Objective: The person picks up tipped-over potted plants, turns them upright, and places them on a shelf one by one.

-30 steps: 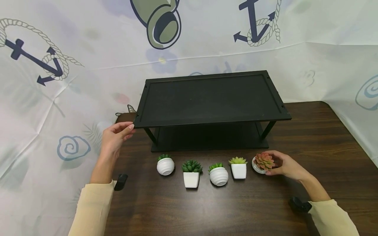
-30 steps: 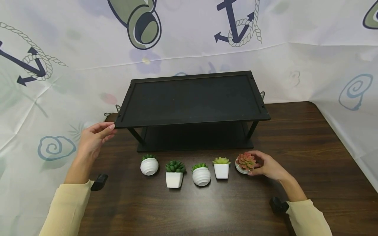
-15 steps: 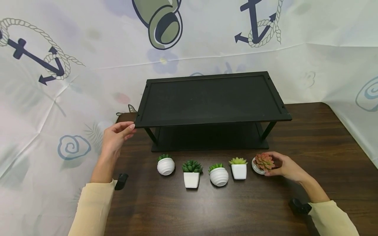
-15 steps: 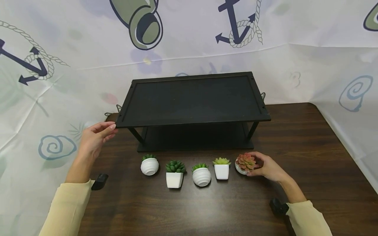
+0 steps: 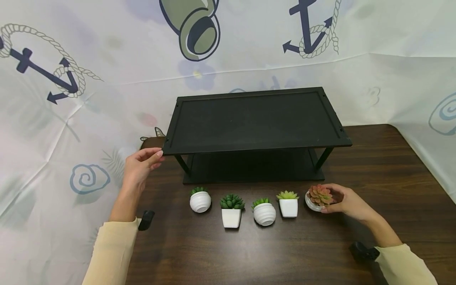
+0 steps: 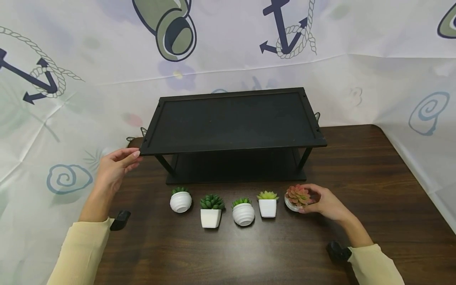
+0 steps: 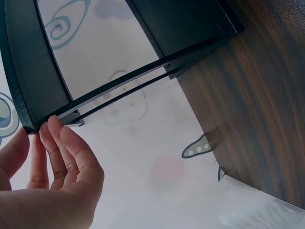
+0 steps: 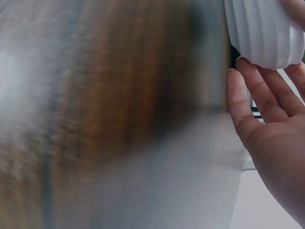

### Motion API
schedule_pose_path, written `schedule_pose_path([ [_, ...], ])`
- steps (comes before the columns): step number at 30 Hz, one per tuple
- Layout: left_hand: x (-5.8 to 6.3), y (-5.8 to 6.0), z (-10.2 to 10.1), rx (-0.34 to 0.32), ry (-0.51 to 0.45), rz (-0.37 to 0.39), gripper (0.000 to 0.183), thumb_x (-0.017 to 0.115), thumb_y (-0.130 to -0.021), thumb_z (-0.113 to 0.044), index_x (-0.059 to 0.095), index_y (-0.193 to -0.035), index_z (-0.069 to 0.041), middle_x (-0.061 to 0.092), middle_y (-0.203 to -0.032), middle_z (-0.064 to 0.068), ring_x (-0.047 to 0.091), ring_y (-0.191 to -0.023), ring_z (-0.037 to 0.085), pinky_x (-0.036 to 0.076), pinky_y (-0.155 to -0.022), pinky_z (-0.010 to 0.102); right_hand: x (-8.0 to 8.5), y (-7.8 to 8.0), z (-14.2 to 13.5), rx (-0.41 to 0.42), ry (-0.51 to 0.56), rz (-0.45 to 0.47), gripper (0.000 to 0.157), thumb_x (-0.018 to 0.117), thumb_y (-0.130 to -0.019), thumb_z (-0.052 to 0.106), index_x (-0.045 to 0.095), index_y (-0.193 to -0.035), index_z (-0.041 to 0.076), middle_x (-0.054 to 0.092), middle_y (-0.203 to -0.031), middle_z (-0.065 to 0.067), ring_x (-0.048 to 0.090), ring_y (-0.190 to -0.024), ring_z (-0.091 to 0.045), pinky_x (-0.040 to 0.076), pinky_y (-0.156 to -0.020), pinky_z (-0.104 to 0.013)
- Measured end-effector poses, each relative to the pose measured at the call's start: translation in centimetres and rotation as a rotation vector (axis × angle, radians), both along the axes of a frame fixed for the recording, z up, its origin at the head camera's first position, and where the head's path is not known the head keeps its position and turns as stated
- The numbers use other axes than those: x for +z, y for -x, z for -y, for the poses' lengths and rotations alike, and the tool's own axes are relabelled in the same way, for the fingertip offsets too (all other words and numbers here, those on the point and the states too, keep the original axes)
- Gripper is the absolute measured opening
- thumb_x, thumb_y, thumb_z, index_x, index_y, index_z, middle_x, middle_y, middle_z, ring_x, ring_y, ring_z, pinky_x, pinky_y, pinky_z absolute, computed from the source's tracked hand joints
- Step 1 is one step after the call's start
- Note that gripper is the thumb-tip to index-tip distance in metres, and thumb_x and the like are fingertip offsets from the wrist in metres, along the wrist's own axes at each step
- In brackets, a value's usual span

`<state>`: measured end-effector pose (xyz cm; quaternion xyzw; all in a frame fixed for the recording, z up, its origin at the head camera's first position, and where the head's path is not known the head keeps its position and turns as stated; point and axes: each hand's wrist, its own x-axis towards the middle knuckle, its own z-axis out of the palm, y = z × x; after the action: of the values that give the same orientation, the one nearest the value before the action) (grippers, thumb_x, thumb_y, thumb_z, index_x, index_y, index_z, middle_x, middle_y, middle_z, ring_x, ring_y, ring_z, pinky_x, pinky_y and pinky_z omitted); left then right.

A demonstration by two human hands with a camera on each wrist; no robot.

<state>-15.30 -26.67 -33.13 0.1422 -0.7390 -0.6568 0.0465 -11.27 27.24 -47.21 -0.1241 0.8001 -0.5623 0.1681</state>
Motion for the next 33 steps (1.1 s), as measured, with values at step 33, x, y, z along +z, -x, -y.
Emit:
schedule_pose_path([
  [33,0.1,0.0,0.2,-0.016,0.057,0.025,0.031,0.07,-0.081,-0.02,0.062,-0.104,-0.001,0.062,-0.084,-0.002,0.064,-0.071,0.006,0.051,-0.067,0.017,16.1,2.3,5.0,0.084,-0.086,-0.138,0.064,0.079,-0.07,0.009,0.048,-0.126,0.001,0.057,-0.11,-0.011,0.061,-0.09,-0.016,0.053,-0.07,-0.03],
])
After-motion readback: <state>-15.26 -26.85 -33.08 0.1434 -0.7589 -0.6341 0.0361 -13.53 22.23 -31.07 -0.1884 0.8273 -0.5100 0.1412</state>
